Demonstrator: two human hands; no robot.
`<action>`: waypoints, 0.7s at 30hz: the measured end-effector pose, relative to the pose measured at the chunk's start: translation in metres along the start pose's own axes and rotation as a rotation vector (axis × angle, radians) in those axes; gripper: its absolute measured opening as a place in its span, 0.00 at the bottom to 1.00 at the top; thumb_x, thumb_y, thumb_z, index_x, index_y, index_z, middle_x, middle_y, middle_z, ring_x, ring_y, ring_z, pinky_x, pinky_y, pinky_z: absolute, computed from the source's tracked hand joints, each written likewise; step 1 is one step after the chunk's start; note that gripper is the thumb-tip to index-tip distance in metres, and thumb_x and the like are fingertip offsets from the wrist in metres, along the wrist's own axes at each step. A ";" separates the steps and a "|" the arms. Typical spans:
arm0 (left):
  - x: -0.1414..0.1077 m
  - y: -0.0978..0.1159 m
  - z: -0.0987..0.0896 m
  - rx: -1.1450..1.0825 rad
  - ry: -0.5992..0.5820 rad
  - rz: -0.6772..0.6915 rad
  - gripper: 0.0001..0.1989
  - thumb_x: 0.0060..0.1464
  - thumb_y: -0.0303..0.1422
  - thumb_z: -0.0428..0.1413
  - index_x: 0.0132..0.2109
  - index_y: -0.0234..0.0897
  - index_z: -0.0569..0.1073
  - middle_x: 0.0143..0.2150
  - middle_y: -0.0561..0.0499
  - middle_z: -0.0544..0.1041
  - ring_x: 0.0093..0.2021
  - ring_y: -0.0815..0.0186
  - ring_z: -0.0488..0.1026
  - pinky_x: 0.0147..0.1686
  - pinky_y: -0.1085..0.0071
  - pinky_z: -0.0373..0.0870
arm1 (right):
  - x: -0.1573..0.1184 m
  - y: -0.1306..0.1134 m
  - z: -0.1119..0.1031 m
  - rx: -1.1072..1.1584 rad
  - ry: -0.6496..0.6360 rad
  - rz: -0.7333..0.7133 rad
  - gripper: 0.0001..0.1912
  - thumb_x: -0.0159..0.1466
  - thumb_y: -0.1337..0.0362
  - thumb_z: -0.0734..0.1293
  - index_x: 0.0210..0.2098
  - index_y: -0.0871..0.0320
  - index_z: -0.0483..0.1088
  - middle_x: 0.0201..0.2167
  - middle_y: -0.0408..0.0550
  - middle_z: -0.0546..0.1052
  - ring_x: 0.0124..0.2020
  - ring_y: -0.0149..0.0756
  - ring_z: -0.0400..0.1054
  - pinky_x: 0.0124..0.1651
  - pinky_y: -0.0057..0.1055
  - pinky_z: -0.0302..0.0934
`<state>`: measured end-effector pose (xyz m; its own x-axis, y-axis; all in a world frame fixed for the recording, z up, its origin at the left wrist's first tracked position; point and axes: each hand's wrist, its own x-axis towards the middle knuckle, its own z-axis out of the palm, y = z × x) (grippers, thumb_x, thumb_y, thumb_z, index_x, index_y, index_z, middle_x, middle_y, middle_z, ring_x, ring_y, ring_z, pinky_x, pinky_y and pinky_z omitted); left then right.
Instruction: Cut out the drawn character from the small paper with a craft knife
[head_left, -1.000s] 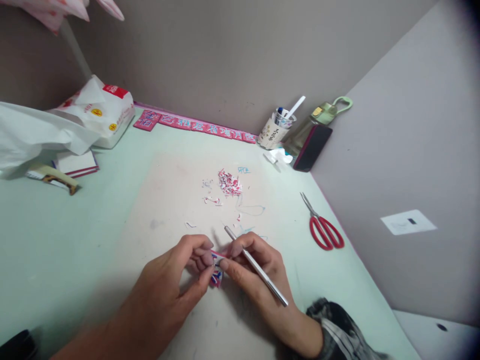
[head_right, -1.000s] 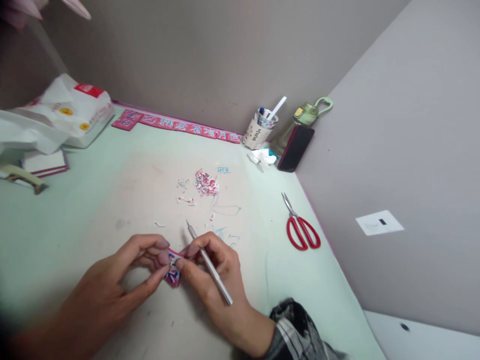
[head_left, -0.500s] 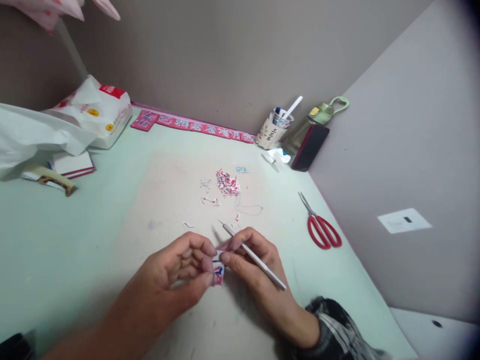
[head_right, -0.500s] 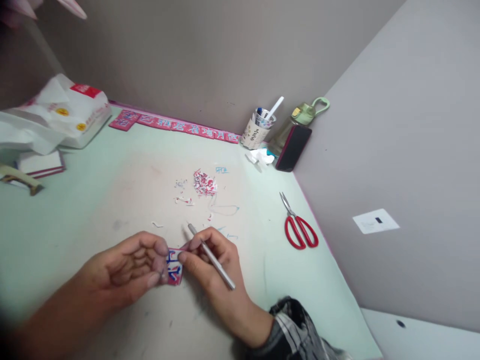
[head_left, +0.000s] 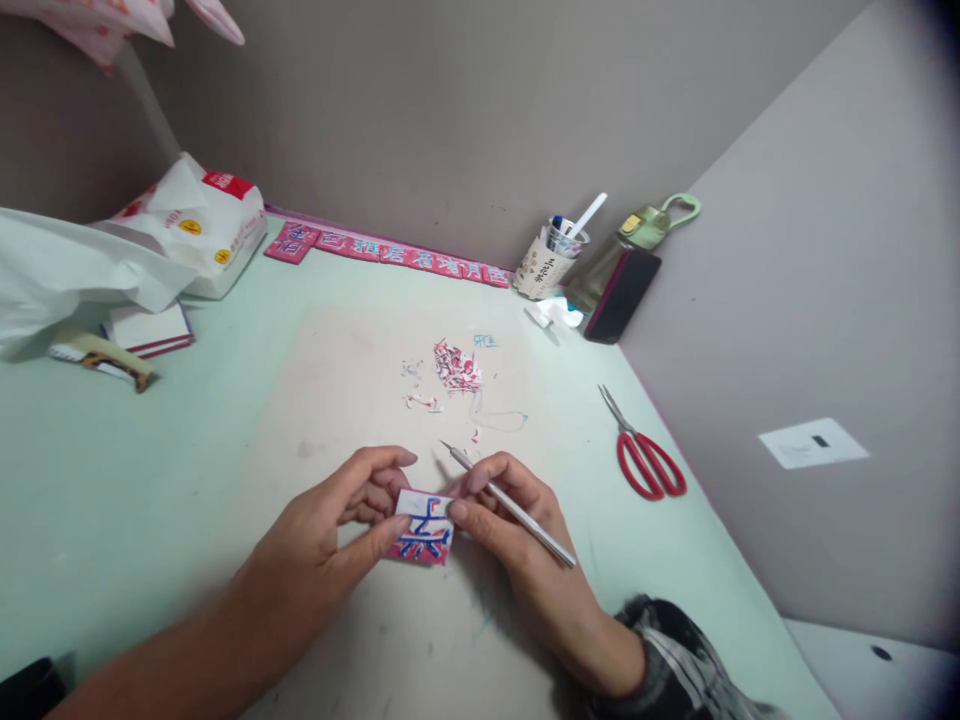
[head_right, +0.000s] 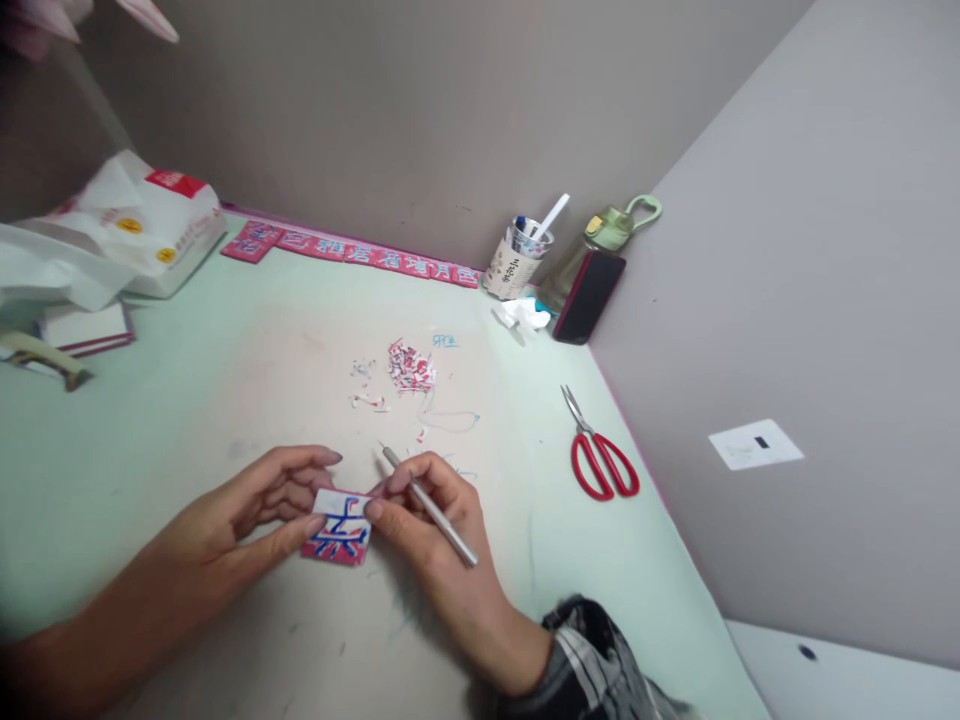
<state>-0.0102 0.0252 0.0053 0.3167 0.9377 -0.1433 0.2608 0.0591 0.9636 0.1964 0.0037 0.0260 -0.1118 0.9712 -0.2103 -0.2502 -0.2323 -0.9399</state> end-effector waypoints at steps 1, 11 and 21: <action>0.000 0.000 0.000 -0.019 -0.039 -0.003 0.17 0.60 0.40 0.55 0.54 0.43 0.70 0.42 0.49 0.79 0.40 0.61 0.80 0.42 0.64 0.79 | 0.000 0.000 -0.002 -0.033 -0.009 -0.007 0.11 0.63 0.62 0.77 0.37 0.56 0.71 0.33 0.42 0.78 0.34 0.29 0.71 0.40 0.27 0.63; -0.006 -0.004 -0.002 0.387 -0.026 0.302 0.16 0.60 0.34 0.59 0.54 0.48 0.74 0.54 0.53 0.78 0.57 0.56 0.72 0.57 0.59 0.69 | 0.001 -0.005 -0.019 -0.347 0.001 -0.166 0.22 0.76 0.48 0.59 0.45 0.51 0.80 0.36 0.47 0.80 0.38 0.34 0.74 0.45 0.31 0.66; -0.012 -0.010 0.000 0.644 -0.061 0.272 0.21 0.51 0.31 0.63 0.53 0.45 0.71 0.50 0.50 0.77 0.49 0.53 0.73 0.48 0.56 0.71 | -0.008 -0.007 -0.019 -0.393 -0.033 -0.054 0.06 0.66 0.61 0.72 0.37 0.55 0.72 0.28 0.40 0.74 0.29 0.29 0.65 0.31 0.25 0.59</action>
<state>-0.0170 0.0132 -0.0021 0.4931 0.8684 0.0531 0.6477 -0.4072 0.6439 0.2172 -0.0015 0.0295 -0.1414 0.9778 -0.1548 0.1297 -0.1368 -0.9821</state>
